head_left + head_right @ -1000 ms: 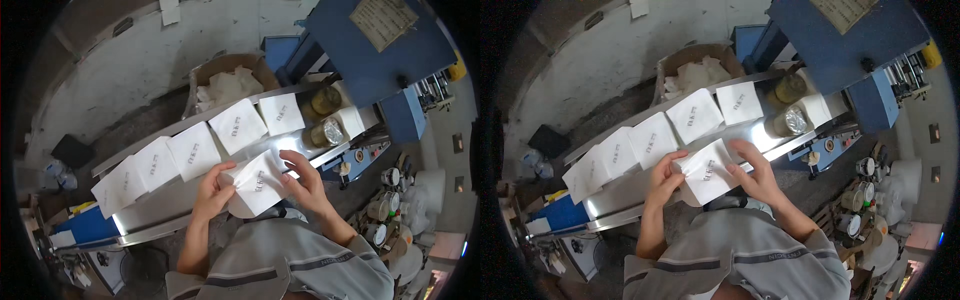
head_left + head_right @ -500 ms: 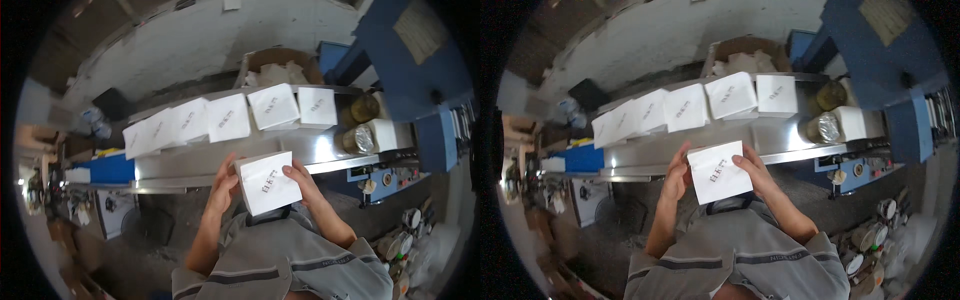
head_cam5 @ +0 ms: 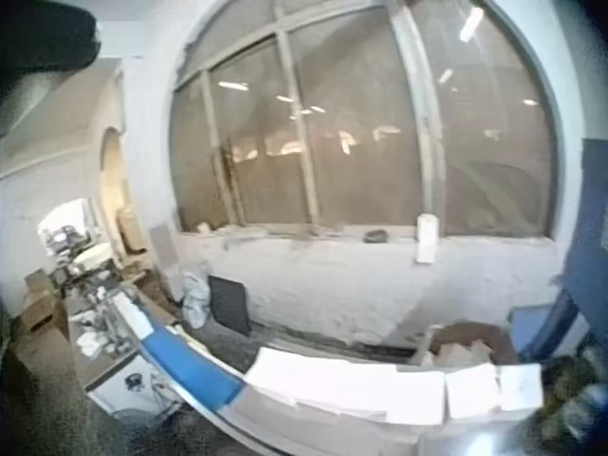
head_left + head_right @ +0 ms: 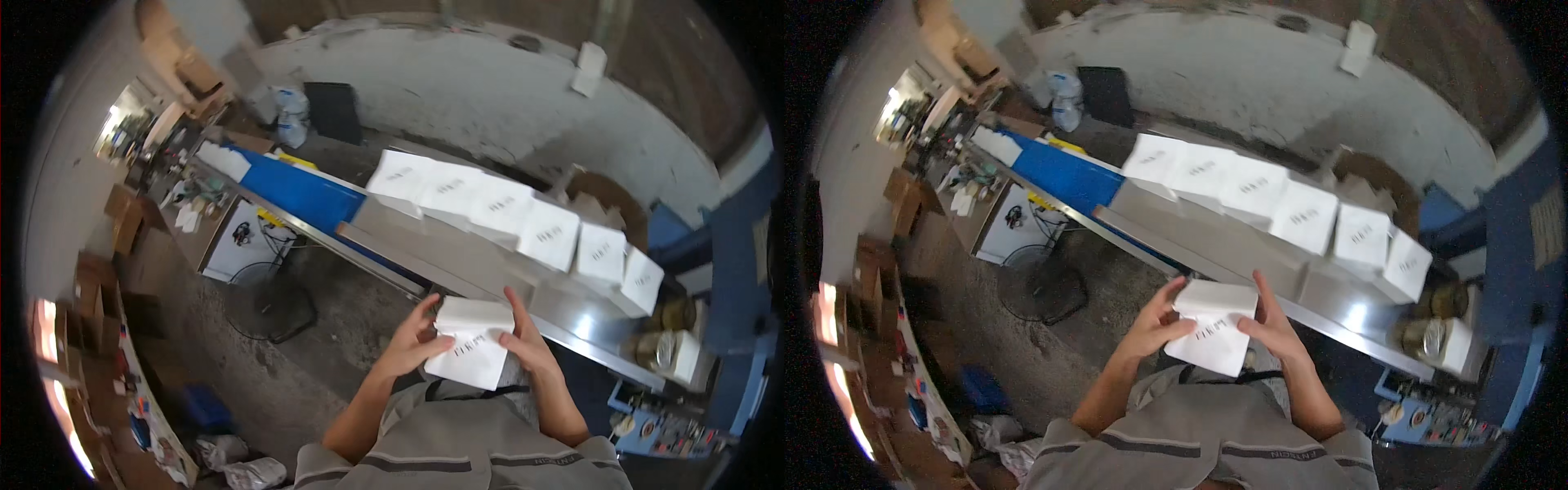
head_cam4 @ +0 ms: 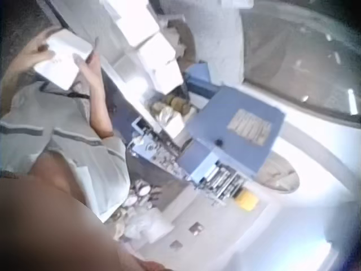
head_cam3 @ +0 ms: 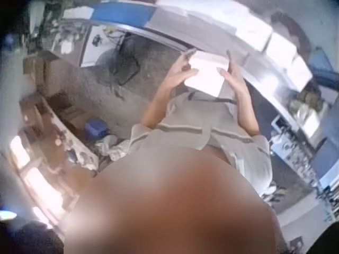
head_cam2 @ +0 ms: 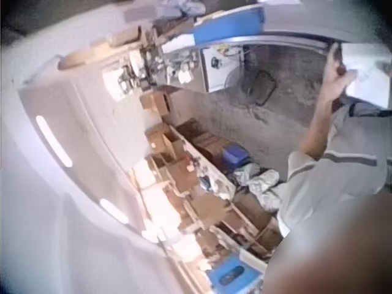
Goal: Placing small white boxes from a machine output onto a moving conveyor belt.
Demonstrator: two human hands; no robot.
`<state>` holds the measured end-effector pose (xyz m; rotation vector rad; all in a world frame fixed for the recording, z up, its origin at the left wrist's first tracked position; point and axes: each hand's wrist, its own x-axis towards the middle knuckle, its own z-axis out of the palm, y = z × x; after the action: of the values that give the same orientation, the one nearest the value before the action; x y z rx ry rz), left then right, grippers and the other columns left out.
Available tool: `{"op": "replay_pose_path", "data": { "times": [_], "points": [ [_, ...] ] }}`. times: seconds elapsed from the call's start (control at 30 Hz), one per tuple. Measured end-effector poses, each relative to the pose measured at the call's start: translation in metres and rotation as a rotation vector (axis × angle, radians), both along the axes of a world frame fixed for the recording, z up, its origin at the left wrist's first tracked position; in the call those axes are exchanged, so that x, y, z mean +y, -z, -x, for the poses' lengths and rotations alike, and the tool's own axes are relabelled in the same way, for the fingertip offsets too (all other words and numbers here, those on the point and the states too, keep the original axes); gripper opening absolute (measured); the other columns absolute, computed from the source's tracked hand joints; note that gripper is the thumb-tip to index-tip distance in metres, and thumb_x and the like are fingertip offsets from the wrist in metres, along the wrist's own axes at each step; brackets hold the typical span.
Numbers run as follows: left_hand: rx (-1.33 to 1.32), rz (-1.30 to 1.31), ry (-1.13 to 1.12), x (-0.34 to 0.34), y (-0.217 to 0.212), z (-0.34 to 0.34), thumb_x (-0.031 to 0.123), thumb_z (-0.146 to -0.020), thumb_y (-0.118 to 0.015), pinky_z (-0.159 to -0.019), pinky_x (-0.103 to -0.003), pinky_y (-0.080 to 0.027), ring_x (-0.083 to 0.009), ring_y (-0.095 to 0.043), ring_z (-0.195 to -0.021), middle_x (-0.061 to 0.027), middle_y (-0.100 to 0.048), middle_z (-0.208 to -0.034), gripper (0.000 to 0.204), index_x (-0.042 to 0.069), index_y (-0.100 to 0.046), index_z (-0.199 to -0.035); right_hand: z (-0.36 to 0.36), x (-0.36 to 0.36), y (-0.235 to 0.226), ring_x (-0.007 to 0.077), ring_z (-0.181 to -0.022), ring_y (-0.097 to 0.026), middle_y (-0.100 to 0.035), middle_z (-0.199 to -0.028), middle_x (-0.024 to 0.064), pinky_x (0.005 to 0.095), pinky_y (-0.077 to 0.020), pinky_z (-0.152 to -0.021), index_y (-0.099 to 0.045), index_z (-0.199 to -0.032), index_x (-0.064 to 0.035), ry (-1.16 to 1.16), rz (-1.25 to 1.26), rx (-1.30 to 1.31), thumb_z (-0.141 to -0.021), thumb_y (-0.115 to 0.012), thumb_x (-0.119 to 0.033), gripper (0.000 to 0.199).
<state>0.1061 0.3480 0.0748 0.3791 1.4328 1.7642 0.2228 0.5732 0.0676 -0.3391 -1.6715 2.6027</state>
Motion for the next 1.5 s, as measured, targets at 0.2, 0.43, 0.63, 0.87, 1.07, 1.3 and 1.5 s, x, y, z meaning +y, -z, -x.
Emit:
{"op": "replay_pose_path", "data": {
  "times": [0.2, 0.43, 0.63, 0.87, 1.07, 1.3, 1.5],
  "points": [
    [0.022, 0.03, -0.203, -0.118, 0.03, 0.094, 0.02, -0.088, -0.073, -0.089, -0.035, -0.049, -0.0199, -0.06, -0.109, -0.018, -0.058, -0.125, 0.081, 0.004, -0.025, -0.151, 0.123, -0.111, 0.0, 0.0274, -0.123, -0.05, -0.049, -0.135, 0.022, 0.0361, -0.0388, -0.104, -0.025, -0.148, 0.0068, 0.031, -0.073, -0.135, -0.078, -0.078, -0.014, 0.09],
    [-0.295, -0.507, -0.512, -0.242, 0.058, 0.21, 0.055, -0.097, -0.048, -0.111, -0.051, -0.032, -0.0319, -0.042, -0.133, -0.0205, -0.034, -0.149, 0.083, 0.004, -0.015, -0.153, 0.297, -0.264, -0.003, 0.0261, -0.111, -0.058, -0.053, -0.125, 0.0223, 0.0378, -0.0499, -0.09, -0.023, -0.146, 0.0065, 0.197, 0.049, -0.081, -0.085, -0.075, -0.02, 0.085],
    [-0.105, -0.235, -0.779, -0.295, 0.008, 0.298, 0.026, -0.091, -0.068, -0.096, -0.038, -0.045, -0.0236, -0.055, -0.115, -0.0183, -0.052, -0.128, 0.092, -0.002, -0.006, -0.153, 0.393, -0.349, 0.003, 0.0257, -0.111, -0.058, -0.053, -0.125, 0.0199, 0.0372, -0.0494, -0.091, -0.028, -0.144, 0.0021, 0.183, 0.076, -0.043, -0.084, -0.076, -0.019, 0.08],
    [0.116, 0.004, -0.912, -0.362, 0.006, 0.416, 0.021, -0.082, -0.08, -0.082, -0.031, -0.051, -0.0196, -0.063, -0.097, -0.0175, -0.062, -0.112, 0.093, -0.007, -0.02, -0.148, 0.522, -0.396, 0.0, 0.027, -0.112, -0.059, -0.052, -0.128, 0.0196, 0.0388, -0.0524, -0.088, -0.02, -0.151, -0.0039, -0.068, 0.166, -0.123, -0.079, -0.078, -0.01, 0.092],
    [0.232, 0.135, -0.881, -0.395, 0.001, 0.597, 0.018, -0.083, -0.079, -0.08, -0.03, -0.052, -0.0202, -0.064, -0.096, -0.0193, -0.062, -0.114, 0.088, -0.007, -0.024, -0.147, 0.705, -0.421, 0.026, 0.0273, -0.11, -0.061, -0.047, -0.135, 0.0176, 0.0348, -0.0582, -0.078, -0.016, -0.154, -0.0084, -0.163, 0.22, -0.062, -0.076, -0.079, -0.007, 0.1],
    [0.185, 0.373, -0.921, -0.436, 0.039, 0.844, 0.02, -0.084, -0.077, -0.077, -0.028, -0.051, -0.0183, -0.064, -0.094, -0.0167, -0.065, -0.109, 0.086, -0.009, -0.025, -0.146, 0.938, -0.479, 0.107, 0.028, -0.111, -0.061, -0.053, -0.13, 0.0132, 0.0454, -0.0585, -0.08, -0.019, -0.153, -0.0128, -0.09, 0.344, -0.103, -0.079, -0.074, -0.007, 0.093],
    [0.148, 0.424, -1.075, -0.465, 0.078, 0.881, 0.021, -0.093, -0.067, -0.099, -0.033, -0.044, -0.0248, -0.055, -0.118, -0.0222, -0.052, -0.132, 0.063, -0.005, -0.036, -0.142, 1.055, -0.525, 0.224, 0.024, -0.1, -0.062, -0.054, -0.127, 0.0153, 0.0343, -0.0548, -0.069, -0.023, -0.152, -0.0093, 0.053, 0.255, -0.286, -0.073, -0.082, -0.016, 0.098]
  ]
}}
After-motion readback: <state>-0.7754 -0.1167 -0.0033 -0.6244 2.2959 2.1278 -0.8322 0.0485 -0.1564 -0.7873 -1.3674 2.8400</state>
